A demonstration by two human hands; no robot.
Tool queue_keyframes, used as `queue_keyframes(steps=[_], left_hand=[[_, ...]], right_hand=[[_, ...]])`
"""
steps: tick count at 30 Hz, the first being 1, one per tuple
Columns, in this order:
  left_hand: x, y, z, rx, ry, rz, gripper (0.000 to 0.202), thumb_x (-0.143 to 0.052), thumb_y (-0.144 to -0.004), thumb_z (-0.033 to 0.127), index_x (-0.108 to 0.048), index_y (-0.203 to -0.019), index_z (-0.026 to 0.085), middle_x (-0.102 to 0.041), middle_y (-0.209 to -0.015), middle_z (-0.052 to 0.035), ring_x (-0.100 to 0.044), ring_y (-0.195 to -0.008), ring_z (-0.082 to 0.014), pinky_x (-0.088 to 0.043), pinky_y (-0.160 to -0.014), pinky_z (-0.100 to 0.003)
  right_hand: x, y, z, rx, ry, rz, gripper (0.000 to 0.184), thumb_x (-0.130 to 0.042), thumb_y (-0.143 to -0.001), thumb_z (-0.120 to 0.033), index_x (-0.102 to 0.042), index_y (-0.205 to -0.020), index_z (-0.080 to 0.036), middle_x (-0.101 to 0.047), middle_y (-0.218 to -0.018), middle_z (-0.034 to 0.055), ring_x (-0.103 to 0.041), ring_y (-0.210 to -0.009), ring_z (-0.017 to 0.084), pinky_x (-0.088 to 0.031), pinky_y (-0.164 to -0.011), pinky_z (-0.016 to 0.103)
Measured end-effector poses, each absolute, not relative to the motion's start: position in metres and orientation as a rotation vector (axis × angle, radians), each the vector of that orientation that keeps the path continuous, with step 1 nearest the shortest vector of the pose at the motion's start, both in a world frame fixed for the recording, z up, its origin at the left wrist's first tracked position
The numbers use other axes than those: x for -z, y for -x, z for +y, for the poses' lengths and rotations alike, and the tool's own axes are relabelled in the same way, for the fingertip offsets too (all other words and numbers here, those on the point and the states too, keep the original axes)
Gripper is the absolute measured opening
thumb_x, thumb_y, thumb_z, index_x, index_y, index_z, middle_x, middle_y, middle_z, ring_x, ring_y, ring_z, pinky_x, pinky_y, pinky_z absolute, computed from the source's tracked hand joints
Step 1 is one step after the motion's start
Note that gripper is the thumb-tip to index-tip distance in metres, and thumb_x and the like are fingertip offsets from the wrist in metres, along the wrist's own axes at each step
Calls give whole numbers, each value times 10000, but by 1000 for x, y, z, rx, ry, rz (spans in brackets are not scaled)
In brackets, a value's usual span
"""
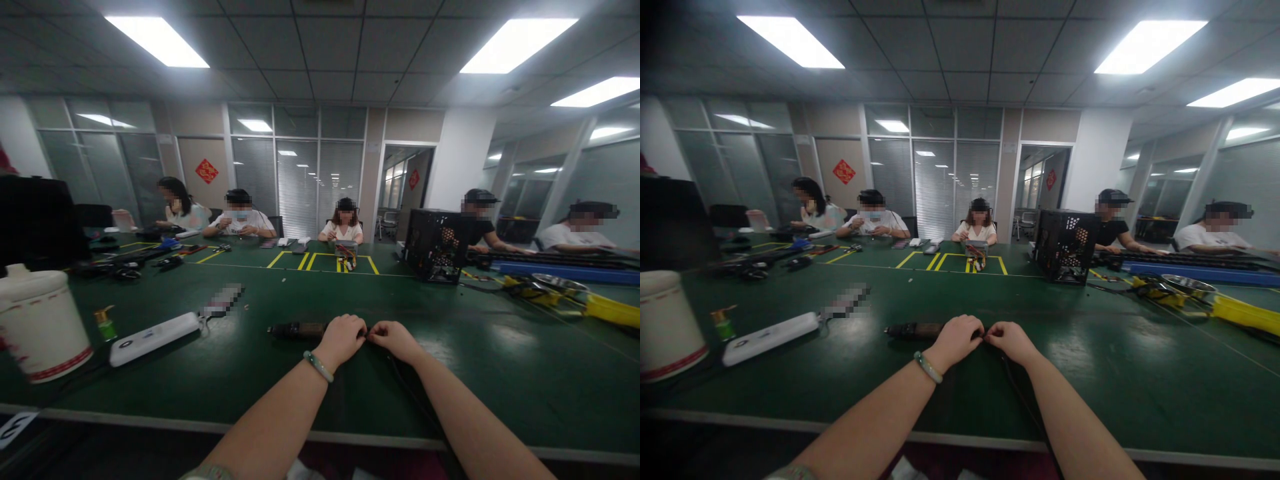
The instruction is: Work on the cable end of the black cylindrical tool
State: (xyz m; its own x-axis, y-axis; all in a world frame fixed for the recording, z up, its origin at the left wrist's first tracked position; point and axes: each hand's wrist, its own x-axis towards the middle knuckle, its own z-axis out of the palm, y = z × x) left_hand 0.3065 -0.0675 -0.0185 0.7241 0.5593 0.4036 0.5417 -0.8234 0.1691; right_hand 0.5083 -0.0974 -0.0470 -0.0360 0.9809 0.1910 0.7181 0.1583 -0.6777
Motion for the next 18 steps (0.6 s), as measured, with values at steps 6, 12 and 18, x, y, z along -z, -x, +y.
queue_keyframes(steps=[6, 12, 18], left_hand=[[16, -303, -70, -675, -2873, 943, 194, -600, -841, 290, -593, -1018, 211, -624, -997, -43, -557, -987, -219, -430, -878, -340], [16, -303, -70, -707, -2830, 906, 110, -552, -871, 254, -603, -959, 212, -628, -967, -31, -562, -949, -199, -438, -851, -326], [18, -305, -67, -705, -2847, 880, 66, -548, -891, 241, -601, -921, 214, -625, -979, -21, -554, -943, -188, -431, -825, -310]], right_hand=[[48, -509, -96, -532, 1610, -1801, 211, -654, -771, -364, -731, -808, -171, -697, -715, 15, -604, -663, 166, -404, -574, 230], [47, -510, -96, -566, 1623, -1801, 190, -661, -769, -343, -734, -837, -182, -716, -765, 23, -621, -685, 172, -428, -603, 238], [46, -510, -97, -543, 1629, -1812, 190, -666, -772, -360, -739, -840, -198, -715, -764, 10, -622, -692, 170, -427, -619, 245]])
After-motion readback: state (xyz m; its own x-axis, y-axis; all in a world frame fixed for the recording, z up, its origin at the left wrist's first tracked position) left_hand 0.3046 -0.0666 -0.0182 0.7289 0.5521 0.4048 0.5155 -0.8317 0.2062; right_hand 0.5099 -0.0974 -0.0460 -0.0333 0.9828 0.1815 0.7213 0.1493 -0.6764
